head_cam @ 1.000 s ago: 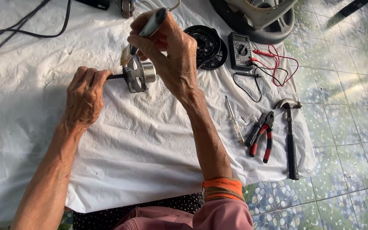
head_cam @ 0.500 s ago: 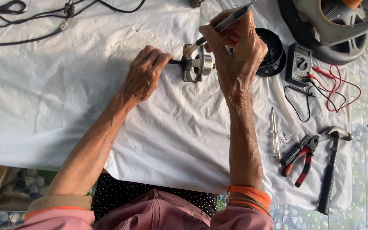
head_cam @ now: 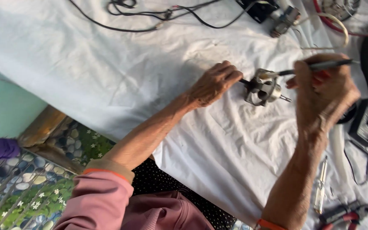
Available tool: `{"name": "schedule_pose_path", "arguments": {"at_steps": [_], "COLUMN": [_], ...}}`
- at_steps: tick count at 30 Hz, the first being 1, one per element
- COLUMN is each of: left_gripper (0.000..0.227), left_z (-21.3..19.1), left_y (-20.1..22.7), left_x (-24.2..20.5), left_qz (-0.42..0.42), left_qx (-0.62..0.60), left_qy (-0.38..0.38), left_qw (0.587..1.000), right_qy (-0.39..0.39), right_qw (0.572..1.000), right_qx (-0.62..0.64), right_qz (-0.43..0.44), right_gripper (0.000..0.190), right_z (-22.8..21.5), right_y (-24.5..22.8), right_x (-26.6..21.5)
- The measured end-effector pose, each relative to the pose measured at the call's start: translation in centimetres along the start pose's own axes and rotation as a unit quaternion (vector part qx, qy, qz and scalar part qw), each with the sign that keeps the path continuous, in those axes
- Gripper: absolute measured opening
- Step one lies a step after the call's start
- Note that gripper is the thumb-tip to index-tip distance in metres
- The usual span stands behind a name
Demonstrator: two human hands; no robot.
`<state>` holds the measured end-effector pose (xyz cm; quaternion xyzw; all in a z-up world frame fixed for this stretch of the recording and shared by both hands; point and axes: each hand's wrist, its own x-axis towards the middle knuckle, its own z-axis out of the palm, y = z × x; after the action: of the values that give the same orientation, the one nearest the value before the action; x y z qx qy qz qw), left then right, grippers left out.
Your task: Cleaning and maintaining a motor assembly using a brush on a workspace spread on the floor.
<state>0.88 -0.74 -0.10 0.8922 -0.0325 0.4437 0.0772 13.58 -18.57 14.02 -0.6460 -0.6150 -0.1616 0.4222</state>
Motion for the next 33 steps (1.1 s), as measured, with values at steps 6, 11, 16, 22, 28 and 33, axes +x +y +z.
{"name": "schedule_pose_path", "arguments": {"at_steps": [6,11,16,22,28,33], "left_gripper": [0.016,0.015,0.014,0.013,0.012,0.011], "left_z": [1.8,1.2,1.1,-0.1,-0.1,0.2], "left_y": [-0.8,-0.7,-0.6,0.1,-0.1,-0.1], "left_x": [-0.9,-0.6,-0.8,-0.2,-0.3,-0.1], "left_qz": [-0.006,-0.004,-0.01,-0.014,-0.007,-0.012], "left_qx": [0.045,0.035,0.02,0.005,0.003,-0.057], "left_qy": [-0.001,0.0,-0.004,0.004,0.009,-0.01], "left_qw": [0.999,0.999,1.0,1.0,1.0,0.998], "right_qy": [-0.011,0.017,-0.005,-0.045,-0.065,-0.018], "right_qw": [0.996,0.993,0.988,0.992,0.985,0.991], "right_qx": [0.07,0.045,0.016,-0.003,0.051,-0.012], "right_qz": [0.06,0.111,0.153,0.12,0.151,0.131], "right_gripper": [0.009,0.017,0.019,0.019,0.016,0.016], "right_z": [-1.8,-2.7,-3.3,-3.7,-3.8,-4.5], "right_y": [2.3,2.6,4.2,3.9,1.1,-0.4], "right_x": [-1.1,-1.6,-1.9,-2.0,-0.9,-0.4]}}
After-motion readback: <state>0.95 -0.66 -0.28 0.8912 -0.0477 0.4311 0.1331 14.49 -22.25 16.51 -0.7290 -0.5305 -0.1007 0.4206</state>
